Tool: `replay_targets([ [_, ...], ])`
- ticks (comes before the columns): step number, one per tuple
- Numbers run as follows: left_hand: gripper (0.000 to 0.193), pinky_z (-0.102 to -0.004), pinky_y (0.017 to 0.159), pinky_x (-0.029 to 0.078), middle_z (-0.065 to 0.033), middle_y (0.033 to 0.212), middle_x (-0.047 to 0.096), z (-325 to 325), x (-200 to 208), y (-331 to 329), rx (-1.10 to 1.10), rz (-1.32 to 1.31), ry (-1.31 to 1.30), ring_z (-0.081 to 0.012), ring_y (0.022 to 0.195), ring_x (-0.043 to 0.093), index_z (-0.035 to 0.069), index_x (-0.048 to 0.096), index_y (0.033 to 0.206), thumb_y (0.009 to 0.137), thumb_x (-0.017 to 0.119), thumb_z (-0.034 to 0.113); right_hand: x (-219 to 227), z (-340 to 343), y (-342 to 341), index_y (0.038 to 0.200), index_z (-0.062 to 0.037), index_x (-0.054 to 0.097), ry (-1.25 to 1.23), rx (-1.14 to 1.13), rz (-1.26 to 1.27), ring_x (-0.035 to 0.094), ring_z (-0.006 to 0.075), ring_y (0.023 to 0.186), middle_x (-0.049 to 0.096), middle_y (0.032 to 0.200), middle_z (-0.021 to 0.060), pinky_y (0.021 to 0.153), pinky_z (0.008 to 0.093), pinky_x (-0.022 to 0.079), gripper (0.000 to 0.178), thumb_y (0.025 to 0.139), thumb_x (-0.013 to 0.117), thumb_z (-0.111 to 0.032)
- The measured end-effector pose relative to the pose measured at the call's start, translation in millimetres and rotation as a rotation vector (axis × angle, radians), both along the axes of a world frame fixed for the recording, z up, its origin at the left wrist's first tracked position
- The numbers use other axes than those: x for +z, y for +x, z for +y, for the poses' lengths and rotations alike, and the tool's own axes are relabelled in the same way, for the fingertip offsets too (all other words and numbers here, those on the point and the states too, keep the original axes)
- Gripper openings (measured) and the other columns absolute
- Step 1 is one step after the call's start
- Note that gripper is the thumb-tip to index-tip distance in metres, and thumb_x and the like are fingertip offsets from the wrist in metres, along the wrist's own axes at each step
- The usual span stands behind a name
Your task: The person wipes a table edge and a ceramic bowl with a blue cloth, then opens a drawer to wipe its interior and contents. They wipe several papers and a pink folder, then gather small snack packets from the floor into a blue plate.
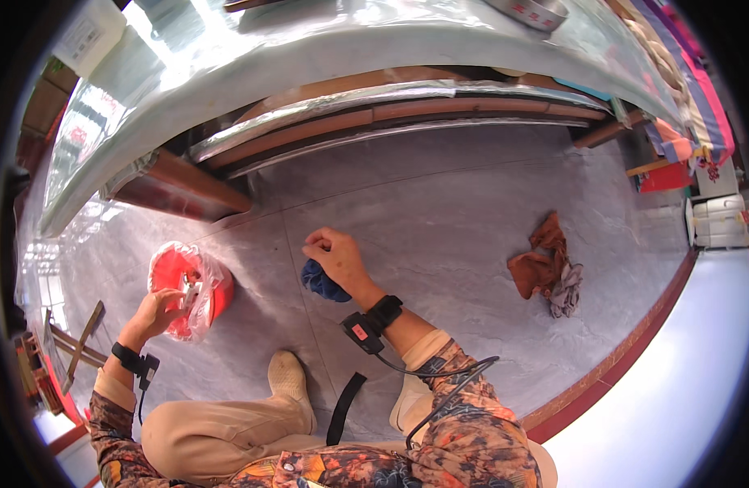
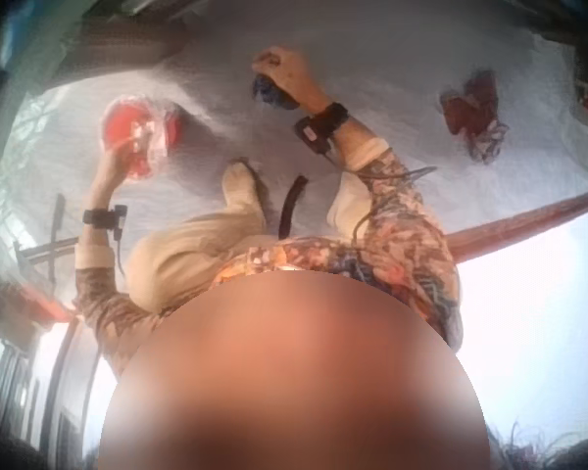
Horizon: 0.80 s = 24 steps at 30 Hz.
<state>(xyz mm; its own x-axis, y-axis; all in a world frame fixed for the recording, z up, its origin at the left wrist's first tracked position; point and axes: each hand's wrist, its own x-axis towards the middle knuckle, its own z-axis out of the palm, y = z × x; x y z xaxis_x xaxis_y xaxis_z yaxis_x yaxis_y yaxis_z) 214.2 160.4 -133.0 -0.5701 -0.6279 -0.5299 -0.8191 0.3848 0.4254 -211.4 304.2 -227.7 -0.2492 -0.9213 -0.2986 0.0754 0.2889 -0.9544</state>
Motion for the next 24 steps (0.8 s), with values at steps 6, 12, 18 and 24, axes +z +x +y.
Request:
replay_targets([
  [6,0.059,-0.0389,0.107,0.047,-0.0209,0.141,0.058,-20,-13,-32,-0.229,-0.090,-0.111,-0.0366,0.129,0.056,0.000,0.056,0.139,0.084,0.073,0.012,57,-14,-67,0.104,-0.0005,0.069,-0.340,-0.472,0.115,0.064,0.0090,0.079,0.071,0.088,0.0037,0.071,0.0242,0.051,0.017,0.089,0.074,-0.008],
  [12,0.046,-0.0367,0.092,0.051,-0.0226,0.116,0.068,-5,78,-74,0.039,0.171,0.014,-0.0348,0.105,0.068,-0.003,0.064,0.126,0.081,0.072,-0.002,117,-17,-195,0.108,-0.0004,0.071,-0.537,-0.836,0.485,0.062,0.0085,0.079,0.070,0.092,0.0026,0.071,0.0234,0.050,0.019,0.091,0.073,-0.008],
  [18,0.045,-0.0397,0.093,0.051,-0.0226,0.116,0.069,23,105,-123,-0.073,0.224,-0.064,-0.0371,0.103,0.068,-0.003,0.066,0.122,0.078,0.073,-0.002,167,-34,-310,0.132,0.0022,0.058,-0.415,-0.800,0.990,0.066,0.0147,0.089,0.068,0.117,0.0132,0.081,0.0271,0.052,0.059,0.087,0.080,-0.027],
  [24,0.048,-0.0403,0.093,0.052,-0.0202,0.118,0.069,38,96,-136,-0.097,0.147,0.022,-0.0380,0.107,0.065,0.000,0.067,0.124,0.077,0.076,0.002,169,-57,-386,0.119,0.0038,0.064,-0.267,-0.397,0.524,0.069,0.0184,0.078,0.070,0.102,0.0128,0.068,0.0304,0.056,0.048,0.086,0.081,-0.028],
])
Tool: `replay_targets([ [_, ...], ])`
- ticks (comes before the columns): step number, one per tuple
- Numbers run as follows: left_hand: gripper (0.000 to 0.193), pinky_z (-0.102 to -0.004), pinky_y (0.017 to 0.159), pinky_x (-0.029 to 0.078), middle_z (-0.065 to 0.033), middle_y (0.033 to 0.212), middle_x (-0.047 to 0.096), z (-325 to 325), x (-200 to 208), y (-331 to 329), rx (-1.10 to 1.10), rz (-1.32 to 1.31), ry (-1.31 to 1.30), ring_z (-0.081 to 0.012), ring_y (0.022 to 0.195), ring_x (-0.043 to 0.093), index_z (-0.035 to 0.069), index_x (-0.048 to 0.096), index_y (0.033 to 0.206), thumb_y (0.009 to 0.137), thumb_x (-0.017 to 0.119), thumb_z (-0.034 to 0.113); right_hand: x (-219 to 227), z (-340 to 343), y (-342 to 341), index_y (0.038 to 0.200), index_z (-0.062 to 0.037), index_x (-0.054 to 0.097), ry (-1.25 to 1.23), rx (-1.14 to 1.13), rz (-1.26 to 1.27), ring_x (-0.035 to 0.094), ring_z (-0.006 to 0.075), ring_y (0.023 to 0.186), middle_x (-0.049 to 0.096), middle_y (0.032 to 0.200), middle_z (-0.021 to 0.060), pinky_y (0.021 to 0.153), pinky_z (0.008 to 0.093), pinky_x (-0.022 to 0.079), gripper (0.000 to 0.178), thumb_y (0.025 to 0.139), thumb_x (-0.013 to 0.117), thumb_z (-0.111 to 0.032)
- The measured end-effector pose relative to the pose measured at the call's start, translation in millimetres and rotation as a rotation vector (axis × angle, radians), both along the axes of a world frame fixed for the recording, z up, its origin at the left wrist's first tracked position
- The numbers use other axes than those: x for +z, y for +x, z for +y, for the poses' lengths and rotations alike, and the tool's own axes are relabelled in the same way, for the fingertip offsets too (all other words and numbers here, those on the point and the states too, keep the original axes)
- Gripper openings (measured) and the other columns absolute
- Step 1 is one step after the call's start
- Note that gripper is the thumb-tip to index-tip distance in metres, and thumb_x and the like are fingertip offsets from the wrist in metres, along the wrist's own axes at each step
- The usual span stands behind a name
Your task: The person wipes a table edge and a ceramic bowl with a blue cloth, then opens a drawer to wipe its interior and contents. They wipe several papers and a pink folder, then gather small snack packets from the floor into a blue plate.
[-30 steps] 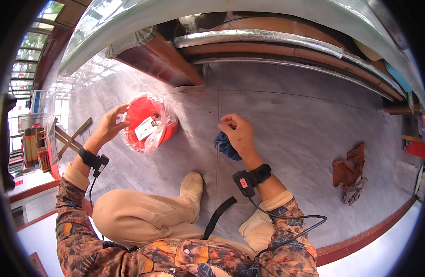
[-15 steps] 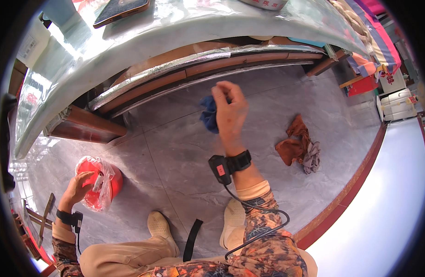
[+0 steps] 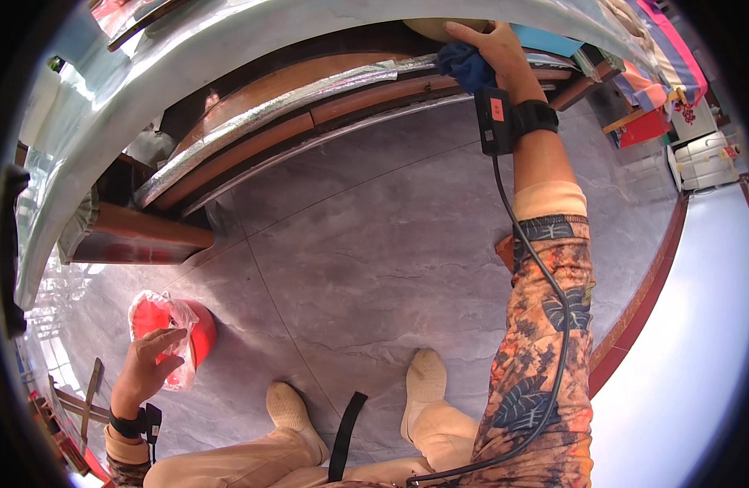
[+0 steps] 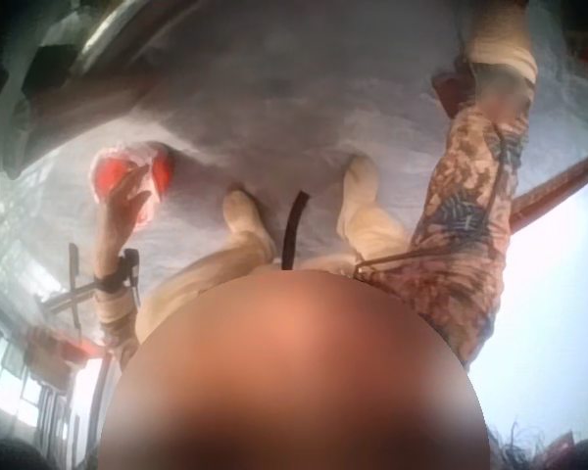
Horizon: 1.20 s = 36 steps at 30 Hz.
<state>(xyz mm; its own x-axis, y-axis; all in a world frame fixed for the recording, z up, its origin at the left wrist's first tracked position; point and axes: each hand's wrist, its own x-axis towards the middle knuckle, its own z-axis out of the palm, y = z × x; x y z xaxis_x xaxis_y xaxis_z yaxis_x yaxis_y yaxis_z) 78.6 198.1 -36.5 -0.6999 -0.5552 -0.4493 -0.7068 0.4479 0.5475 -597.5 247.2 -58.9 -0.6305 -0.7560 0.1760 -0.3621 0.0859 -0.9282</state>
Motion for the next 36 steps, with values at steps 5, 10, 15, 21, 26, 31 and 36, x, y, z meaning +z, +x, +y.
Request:
replay_targets([
  [5,0.049,-0.0395,0.091,0.052,-0.0195,0.118,0.069,3,-5,-4,-0.016,0.031,0.006,-0.0370,0.105,0.065,0.001,0.067,0.125,0.077,0.077,0.003,-6,-11,0,0.107,0.0052,0.069,-0.036,0.025,-0.082,0.071,0.0215,0.069,0.072,0.091,0.0124,0.057,0.0331,0.060,0.042,0.086,0.081,-0.028],
  [10,0.050,-0.0392,0.091,0.053,-0.0192,0.118,0.068,3,-1,-9,-0.052,0.055,-0.045,-0.0369,0.104,0.065,0.002,0.066,0.126,0.077,0.078,0.002,-8,1,13,0.122,0.0048,0.062,-0.183,-0.048,-0.157,0.069,0.0217,0.089,0.069,0.109,0.0146,0.077,0.0345,0.056,0.052,0.087,0.079,-0.029],
  [15,0.051,-0.0403,0.093,0.052,-0.0195,0.121,0.068,-4,14,-29,-0.038,0.179,-0.017,-0.0390,0.108,0.064,0.003,0.065,0.127,0.077,0.076,0.001,-6,3,-5,0.115,0.0013,0.066,-0.174,-0.067,-0.272,0.067,0.0216,0.096,0.069,0.104,0.0106,0.084,0.0349,0.053,0.038,0.088,0.076,-0.024],
  [21,0.047,-0.0424,0.094,0.052,-0.0204,0.124,0.066,-22,46,-80,-0.290,0.264,-0.138,-0.0405,0.111,0.063,0.001,0.064,0.127,0.081,0.075,0.004,-2,-3,-22,0.114,0.0010,0.066,-0.169,-0.069,-0.303,0.066,0.0202,0.095,0.069,0.103,0.0092,0.084,0.0338,0.052,0.034,0.089,0.074,-0.021],
  [26,0.061,-0.0392,0.098,0.050,-0.0184,0.135,0.060,-26,58,-149,-0.469,0.292,-0.089,-0.0351,0.117,0.061,0.005,0.055,0.141,0.084,0.076,0.009,-9,2,-11,0.113,0.0007,0.066,-0.244,-0.100,-0.414,0.065,0.0189,0.095,0.068,0.102,0.0080,0.084,0.0329,0.052,0.032,0.089,0.073,-0.019],
  [31,0.056,-0.0373,0.100,0.049,-0.0196,0.141,0.055,-4,29,-269,-0.154,0.619,-0.036,-0.0326,0.121,0.059,0.002,0.051,0.142,0.092,0.071,0.016,-21,-14,5,0.112,0.0005,0.066,-0.355,-0.097,-0.536,0.064,0.0177,0.094,0.068,0.102,0.0068,0.084,0.0320,0.051,0.029,0.089,0.071,-0.017],
  [36,0.044,-0.0373,0.097,0.048,-0.0183,0.124,0.065,-38,4,-396,0.082,0.428,-0.208,-0.0271,0.116,0.060,-0.001,0.055,0.136,0.098,0.063,0.020,-25,-22,19,0.110,0.0007,0.067,-0.536,-0.048,-0.558,0.061,0.0150,0.097,0.067,0.103,0.0049,0.085,0.0294,0.049,0.025,0.089,0.069,-0.014],
])
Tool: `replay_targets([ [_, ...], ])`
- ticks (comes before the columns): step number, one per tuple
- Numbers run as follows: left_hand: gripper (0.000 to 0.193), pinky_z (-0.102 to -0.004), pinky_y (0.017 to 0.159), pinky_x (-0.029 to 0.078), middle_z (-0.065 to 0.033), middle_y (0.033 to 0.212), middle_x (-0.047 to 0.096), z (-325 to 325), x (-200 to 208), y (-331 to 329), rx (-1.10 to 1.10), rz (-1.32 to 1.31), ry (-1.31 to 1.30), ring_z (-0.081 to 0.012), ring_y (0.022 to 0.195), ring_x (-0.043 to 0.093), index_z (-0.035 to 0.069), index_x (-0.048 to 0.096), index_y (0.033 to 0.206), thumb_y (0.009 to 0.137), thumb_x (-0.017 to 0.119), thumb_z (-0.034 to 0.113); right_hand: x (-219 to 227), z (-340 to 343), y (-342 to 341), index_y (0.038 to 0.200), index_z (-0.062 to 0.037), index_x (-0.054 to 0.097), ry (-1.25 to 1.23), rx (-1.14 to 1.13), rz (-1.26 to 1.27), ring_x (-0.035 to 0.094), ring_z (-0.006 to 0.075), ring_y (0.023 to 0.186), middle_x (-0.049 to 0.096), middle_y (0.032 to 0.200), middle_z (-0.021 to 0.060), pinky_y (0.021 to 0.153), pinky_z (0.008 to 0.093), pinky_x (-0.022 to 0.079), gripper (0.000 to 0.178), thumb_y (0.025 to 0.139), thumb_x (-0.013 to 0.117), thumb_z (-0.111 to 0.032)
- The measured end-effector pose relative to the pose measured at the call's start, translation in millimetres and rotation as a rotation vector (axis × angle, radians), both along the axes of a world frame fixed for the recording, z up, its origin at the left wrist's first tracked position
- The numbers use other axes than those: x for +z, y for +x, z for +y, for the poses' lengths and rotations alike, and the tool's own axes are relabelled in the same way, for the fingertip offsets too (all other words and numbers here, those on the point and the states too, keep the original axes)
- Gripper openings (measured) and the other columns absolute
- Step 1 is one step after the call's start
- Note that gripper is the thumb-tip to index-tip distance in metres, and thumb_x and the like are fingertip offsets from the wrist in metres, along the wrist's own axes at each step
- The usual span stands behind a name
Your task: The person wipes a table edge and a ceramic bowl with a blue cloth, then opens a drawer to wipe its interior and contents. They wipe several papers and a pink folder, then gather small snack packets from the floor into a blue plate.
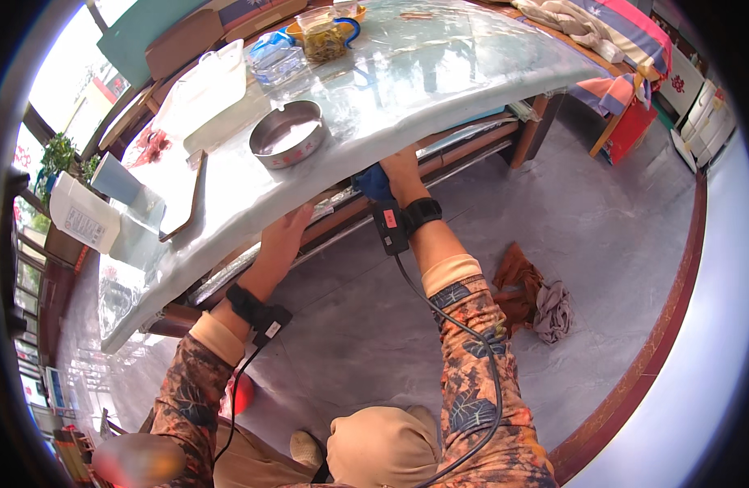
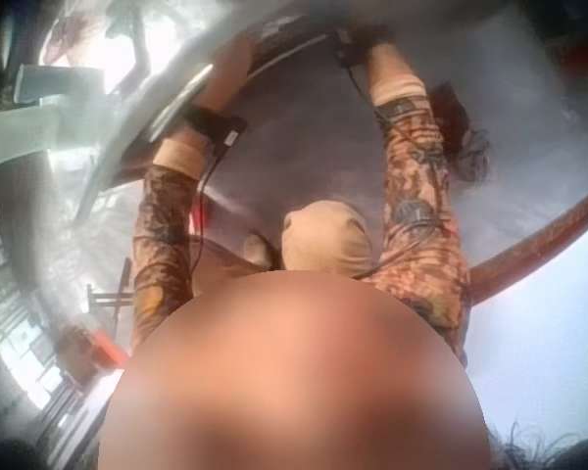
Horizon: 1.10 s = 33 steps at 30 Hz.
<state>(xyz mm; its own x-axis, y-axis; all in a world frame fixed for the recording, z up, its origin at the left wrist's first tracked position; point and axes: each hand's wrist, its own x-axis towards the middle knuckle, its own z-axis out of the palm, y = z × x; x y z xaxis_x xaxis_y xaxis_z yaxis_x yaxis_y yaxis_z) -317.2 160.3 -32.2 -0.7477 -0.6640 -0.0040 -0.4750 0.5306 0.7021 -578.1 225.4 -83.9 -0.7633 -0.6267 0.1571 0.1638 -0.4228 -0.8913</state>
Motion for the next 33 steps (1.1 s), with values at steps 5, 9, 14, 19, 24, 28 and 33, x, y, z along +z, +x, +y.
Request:
replay_targets([
  [5,0.024,-0.0447,0.085,0.050,-0.0213,0.103,0.070,-26,-24,-50,-0.113,0.124,-0.692,-0.0351,0.094,0.065,-0.003,0.063,0.116,0.099,0.054,0.011,7,6,10,0.109,0.0014,0.067,-0.018,0.037,0.049,0.062,0.0154,0.096,0.068,0.104,0.0052,0.083,0.0297,0.049,0.025,0.091,0.067,-0.015],
  [9,0.024,-0.0472,0.081,0.051,-0.0223,0.101,0.068,-40,-39,-63,-0.171,0.102,-0.799,-0.0375,0.091,0.065,-0.003,0.063,0.116,0.098,0.050,0.006,14,4,14,0.106,0.0026,0.068,0.095,-0.034,0.106,0.065,0.0190,0.093,0.071,0.098,0.0100,0.080,0.0327,0.050,0.025,0.091,0.065,-0.017],
  [14,0.028,-0.0418,0.092,0.050,-0.0148,0.122,0.062,-32,-46,-80,-0.178,0.326,-0.277,-0.0273,0.113,0.059,0.003,0.057,0.128,0.105,0.047,0.016,19,26,35,0.125,-0.0013,0.064,0.224,-0.145,0.258,0.064,0.0277,0.111,0.067,0.114,0.0160,0.087,0.0368,0.052,0.056,0.081,0.080,-0.032],
  [19,0.051,-0.0435,0.114,0.037,-0.0072,0.146,0.045,50,-36,-68,-0.111,0.942,0.818,-0.0217,0.136,0.044,0.010,0.031,0.152,0.108,0.049,0.027,14,97,87,0.143,-0.0050,0.051,0.165,-0.266,0.317,0.066,0.0150,0.091,0.053,0.134,0.0081,0.077,0.0266,0.055,0.076,0.075,0.085,-0.010],
  [24,0.079,-0.0442,0.117,0.032,-0.0088,0.152,0.036,116,-36,-18,-0.015,0.838,1.008,-0.0237,0.141,0.036,0.013,0.018,0.156,0.095,0.069,0.022,-2,171,141,0.152,-0.0071,0.039,0.177,-0.161,0.264,0.067,0.0172,0.095,0.043,0.145,0.0101,0.080,0.0286,0.058,0.096,0.070,0.089,-0.012],
  [28,0.073,-0.0457,0.116,0.034,-0.0082,0.151,0.042,139,-65,32,0.024,0.762,1.167,-0.0247,0.139,0.041,0.013,0.027,0.154,0.096,0.066,0.033,-27,204,180,0.150,-0.0075,0.043,0.288,-0.170,0.454,0.065,0.0169,0.095,0.042,0.145,0.0106,0.080,0.0291,0.057,0.097,0.068,0.093,-0.020],
  [33,0.072,-0.0488,0.118,0.034,-0.0081,0.150,0.049,151,-114,86,0.161,0.848,1.334,-0.0275,0.139,0.045,0.012,0.038,0.152,0.093,0.069,0.041,-49,225,182,0.142,-0.0046,0.053,0.240,0.158,0.348,0.064,0.0129,0.085,0.049,0.139,0.0099,0.077,0.0258,0.054,0.075,0.077,0.087,-0.019],
])
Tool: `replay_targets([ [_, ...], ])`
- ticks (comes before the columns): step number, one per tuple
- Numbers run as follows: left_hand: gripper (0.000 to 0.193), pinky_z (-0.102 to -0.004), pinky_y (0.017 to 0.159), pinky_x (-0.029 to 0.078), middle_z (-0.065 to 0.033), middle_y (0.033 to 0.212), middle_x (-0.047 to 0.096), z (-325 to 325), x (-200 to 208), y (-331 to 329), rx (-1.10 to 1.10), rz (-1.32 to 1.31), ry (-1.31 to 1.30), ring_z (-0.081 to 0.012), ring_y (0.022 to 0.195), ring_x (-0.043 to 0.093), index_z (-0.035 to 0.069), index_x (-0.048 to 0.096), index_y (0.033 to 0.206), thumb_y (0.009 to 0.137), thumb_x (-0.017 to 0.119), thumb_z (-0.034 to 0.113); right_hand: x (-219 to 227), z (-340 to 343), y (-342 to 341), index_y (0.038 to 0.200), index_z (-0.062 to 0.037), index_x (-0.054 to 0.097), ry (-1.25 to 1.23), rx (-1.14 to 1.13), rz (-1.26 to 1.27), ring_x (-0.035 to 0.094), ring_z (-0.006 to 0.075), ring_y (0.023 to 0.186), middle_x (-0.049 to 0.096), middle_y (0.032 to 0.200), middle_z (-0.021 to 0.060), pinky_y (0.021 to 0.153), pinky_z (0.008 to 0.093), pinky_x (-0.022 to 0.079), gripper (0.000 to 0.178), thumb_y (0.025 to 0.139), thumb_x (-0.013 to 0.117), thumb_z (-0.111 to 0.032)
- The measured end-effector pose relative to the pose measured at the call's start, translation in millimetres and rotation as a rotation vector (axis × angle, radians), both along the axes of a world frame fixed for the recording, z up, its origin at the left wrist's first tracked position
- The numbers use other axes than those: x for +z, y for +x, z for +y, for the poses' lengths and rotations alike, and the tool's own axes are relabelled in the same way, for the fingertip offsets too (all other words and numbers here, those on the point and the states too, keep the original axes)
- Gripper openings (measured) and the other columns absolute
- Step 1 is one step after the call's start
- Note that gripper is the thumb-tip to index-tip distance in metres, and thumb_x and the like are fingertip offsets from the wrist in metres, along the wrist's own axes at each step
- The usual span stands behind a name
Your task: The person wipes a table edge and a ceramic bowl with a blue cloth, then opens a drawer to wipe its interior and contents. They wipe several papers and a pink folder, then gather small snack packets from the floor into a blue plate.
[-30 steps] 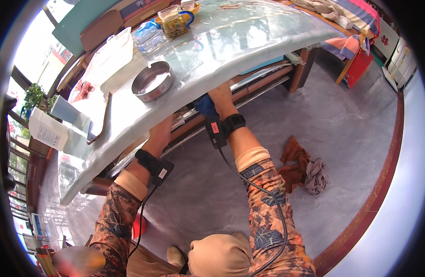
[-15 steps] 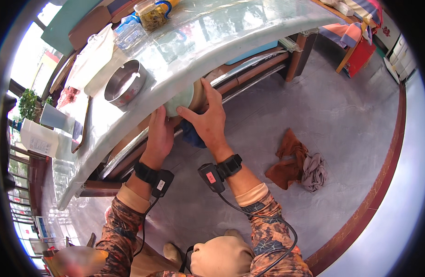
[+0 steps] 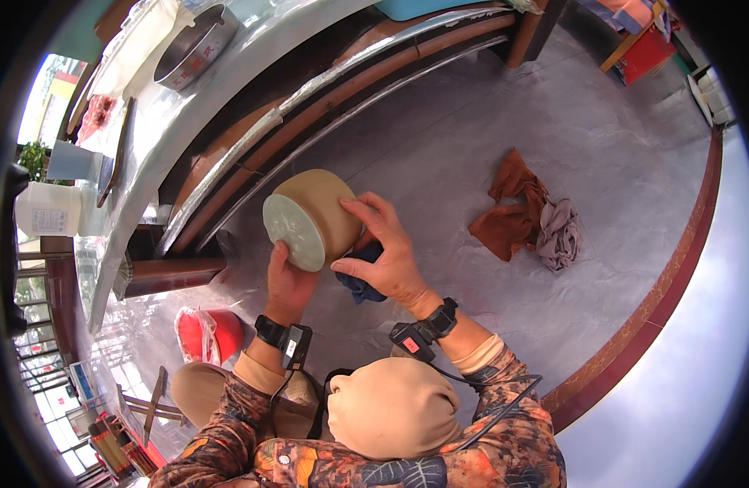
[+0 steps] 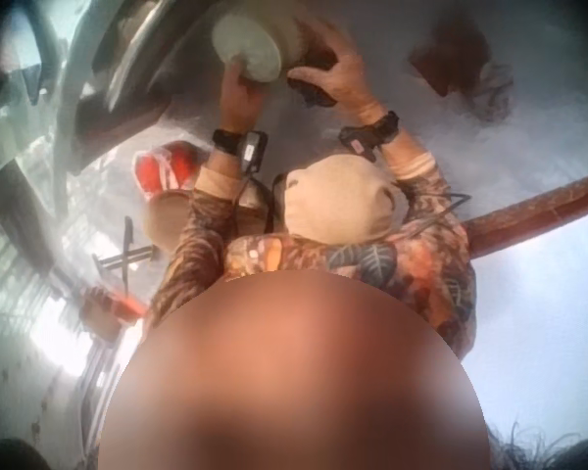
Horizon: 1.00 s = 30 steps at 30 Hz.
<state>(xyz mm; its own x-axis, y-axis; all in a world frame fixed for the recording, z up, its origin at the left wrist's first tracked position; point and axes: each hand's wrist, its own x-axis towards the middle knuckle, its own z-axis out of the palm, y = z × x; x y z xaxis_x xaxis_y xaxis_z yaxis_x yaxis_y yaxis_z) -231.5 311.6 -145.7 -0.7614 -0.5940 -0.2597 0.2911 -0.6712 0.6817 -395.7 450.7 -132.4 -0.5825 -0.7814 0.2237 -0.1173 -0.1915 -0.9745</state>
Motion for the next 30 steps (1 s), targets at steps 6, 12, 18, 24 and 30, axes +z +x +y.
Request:
replay_targets([
  [6,0.077,-0.0507,0.119,0.033,-0.0079,0.151,0.049,16,-29,34,-0.028,0.066,0.138,-0.0289,0.139,0.047,0.011,0.040,0.151,0.090,0.071,0.046,20,11,-18,0.130,-0.0010,0.062,-0.256,-0.312,-0.847,0.065,0.0129,0.096,0.065,0.123,0.0094,0.084,0.0275,0.053,0.041,0.095,0.070,-0.020],
  [12,0.077,-0.0444,0.118,0.035,-0.0079,0.148,0.050,39,-28,38,-0.058,0.040,0.206,-0.0256,0.137,0.048,0.008,0.037,0.151,0.091,0.070,0.042,25,-4,6,0.123,-0.0053,0.065,-0.230,0.089,0.557,0.062,0.0357,0.115,0.065,0.122,0.0156,0.105,0.0384,0.044,0.041,0.084,0.073,-0.014],
  [18,0.080,-0.0426,0.114,0.041,-0.0061,0.143,0.054,32,-25,49,-0.123,-0.104,0.085,-0.0270,0.132,0.053,0.010,0.043,0.147,0.084,0.077,0.046,29,-51,-9,0.110,-0.0011,0.069,0.035,0.255,0.265,0.068,0.0327,0.093,0.070,0.104,0.0192,0.082,0.0353,0.053,0.029,0.092,0.064,-0.022],
  [24,0.073,-0.0420,0.111,0.044,-0.0048,0.138,0.059,44,-30,52,-0.063,-0.097,0.222,-0.0252,0.127,0.057,0.010,0.045,0.146,0.086,0.077,0.038,11,-67,-32,0.106,-0.0049,0.068,0.290,0.504,0.152,0.064,0.0345,0.087,0.068,0.105,0.0185,0.073,0.0406,0.049,0.025,0.095,0.060,-0.025],
  [30,0.073,-0.0414,0.112,0.043,-0.0057,0.139,0.058,45,-41,55,0.003,-0.096,0.296,-0.0249,0.127,0.057,0.011,0.045,0.146,0.087,0.076,0.041,-21,11,10,0.122,-0.0026,0.062,-0.164,0.208,0.390,0.052,0.0407,0.126,0.056,0.138,0.0205,0.107,0.0438,0.040,0.035,0.094,0.062,-0.023],
])
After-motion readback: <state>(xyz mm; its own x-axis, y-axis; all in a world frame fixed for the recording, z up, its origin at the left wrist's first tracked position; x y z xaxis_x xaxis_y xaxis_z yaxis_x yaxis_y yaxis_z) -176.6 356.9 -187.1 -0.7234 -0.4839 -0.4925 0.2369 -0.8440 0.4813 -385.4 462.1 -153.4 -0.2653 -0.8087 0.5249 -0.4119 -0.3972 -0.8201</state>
